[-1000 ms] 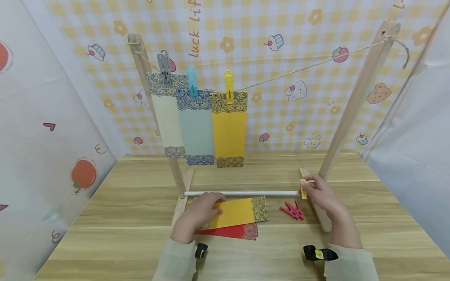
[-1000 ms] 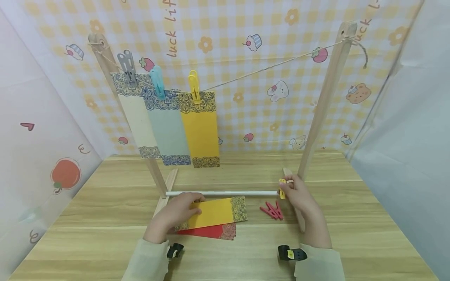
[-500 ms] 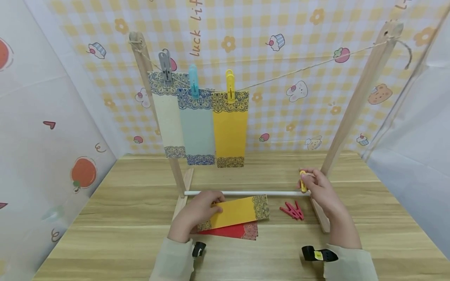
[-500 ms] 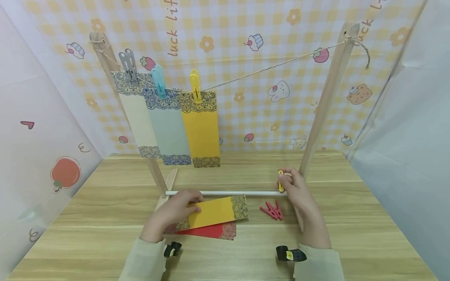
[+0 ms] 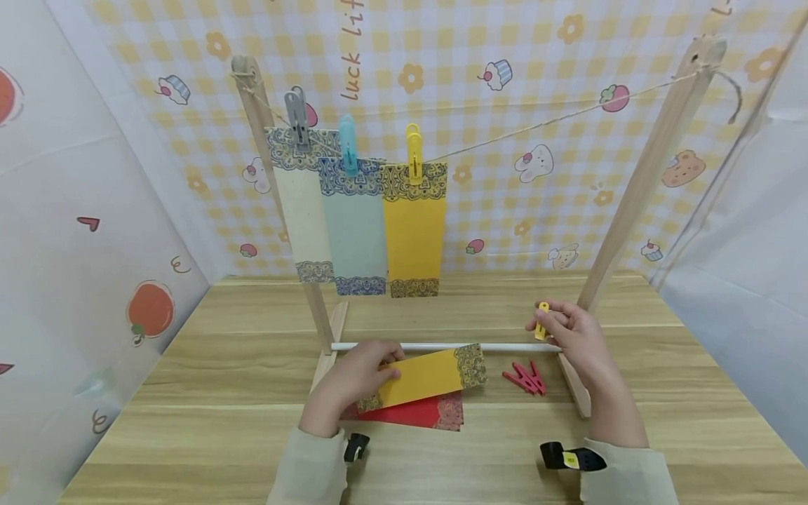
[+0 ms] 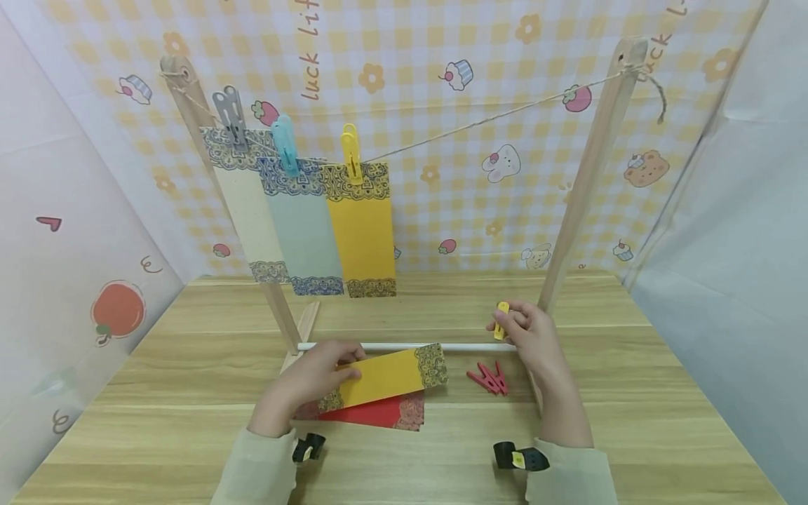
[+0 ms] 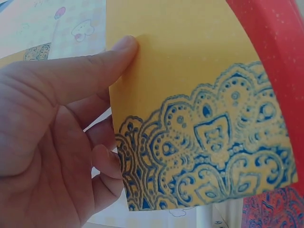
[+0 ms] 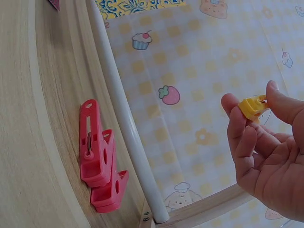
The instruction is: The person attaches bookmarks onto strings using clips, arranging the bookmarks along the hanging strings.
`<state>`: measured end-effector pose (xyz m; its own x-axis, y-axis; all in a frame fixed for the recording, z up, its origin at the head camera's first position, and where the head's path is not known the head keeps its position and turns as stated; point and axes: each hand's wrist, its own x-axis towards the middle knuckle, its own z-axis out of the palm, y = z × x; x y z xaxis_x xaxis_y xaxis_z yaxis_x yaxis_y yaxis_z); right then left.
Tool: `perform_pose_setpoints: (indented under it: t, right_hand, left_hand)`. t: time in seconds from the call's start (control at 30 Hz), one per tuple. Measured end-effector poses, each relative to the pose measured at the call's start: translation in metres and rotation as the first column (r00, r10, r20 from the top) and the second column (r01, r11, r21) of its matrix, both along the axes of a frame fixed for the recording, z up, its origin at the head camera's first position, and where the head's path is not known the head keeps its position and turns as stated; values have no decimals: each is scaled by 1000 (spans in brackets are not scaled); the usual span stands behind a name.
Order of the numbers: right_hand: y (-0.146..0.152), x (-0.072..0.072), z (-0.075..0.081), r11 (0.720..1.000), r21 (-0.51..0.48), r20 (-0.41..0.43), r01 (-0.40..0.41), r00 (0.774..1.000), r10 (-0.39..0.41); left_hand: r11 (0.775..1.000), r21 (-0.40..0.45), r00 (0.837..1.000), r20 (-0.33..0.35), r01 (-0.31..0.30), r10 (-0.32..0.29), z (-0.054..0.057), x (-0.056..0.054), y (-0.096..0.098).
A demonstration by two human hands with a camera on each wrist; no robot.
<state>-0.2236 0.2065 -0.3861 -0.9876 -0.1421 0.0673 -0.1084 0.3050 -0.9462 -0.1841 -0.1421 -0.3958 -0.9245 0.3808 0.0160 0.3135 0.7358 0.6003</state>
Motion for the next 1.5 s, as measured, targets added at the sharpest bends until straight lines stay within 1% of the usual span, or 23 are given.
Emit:
perform_pose_setpoints:
  t: [0.2, 0.33, 0.43, 0.6, 0.77, 0.83, 0.9, 1.0, 1.1, 1.17, 1.27, 1.33, 1.43, 1.5]
  right_hand:
    - [-4, 3, 4, 999, -27, -44, -23, 999, 22]
    - [-6, 5, 7, 998, -48, -71, -32, 997, 29]
    - [-6, 7, 11, 997, -67, -68, -32, 997, 28]
    - [-8, 13, 17, 995, -92, -56, -25, 998, 20]
    - [-15, 18, 24, 996, -89, -107, -28, 994, 18]
    - [-19, 19, 26, 995, -92, -133, -38, 991, 26]
    - [-22, 20, 29, 992, -110, -153, -55, 988, 37]
    - [-25, 20, 33, 986, -143, -183, -83, 981, 56]
    - [-27, 19, 39, 981, -161, -212, -110, 974, 75]
    - [-29, 18, 43, 979, -164, -232, -121, 969, 81]
    - [-31, 16, 51, 975, -178, -266, -135, 960, 84]
    - [-34, 15, 57, 968, -203, -285, -148, 954, 87]
    - [-37, 12, 65, 971, -191, -299, -143, 951, 81]
    - [-40, 10, 71, 978, -164, -308, -125, 949, 69]
  left_hand:
    - [1000, 7, 1000, -19, 2, -2, 4, 2, 0]
    - [1000, 23, 999, -35, 22, -21, 6, 3, 0]
    - [999, 29, 998, -43, 36, -35, 8, 3, 0]
    - [999, 24, 999, -38, 35, -34, 11, 5, 1]
    - [999, 26, 997, -55, 46, -44, 12, 5, 3]
    - [998, 41, 997, -63, 50, -48, 13, 5, 4]
    - [998, 47, 996, -80, 49, -45, 15, 7, 4]
    - [998, 52, 993, -115, 30, -24, 16, 8, 4]
    - [998, 61, 987, -159, 5, 5, 16, 9, 2]
    - [997, 73, 982, -187, 1, 13, 16, 9, 1]
    - [995, 95, 974, -228, 15, 7, 18, 7, 0]
    - [994, 101, 970, -245, 34, -8, 20, 6, 1]
    - [993, 99, 965, -260, 58, -30, 26, 3, 3]
    - [993, 95, 961, -273, 65, -36, 30, 1, 5]
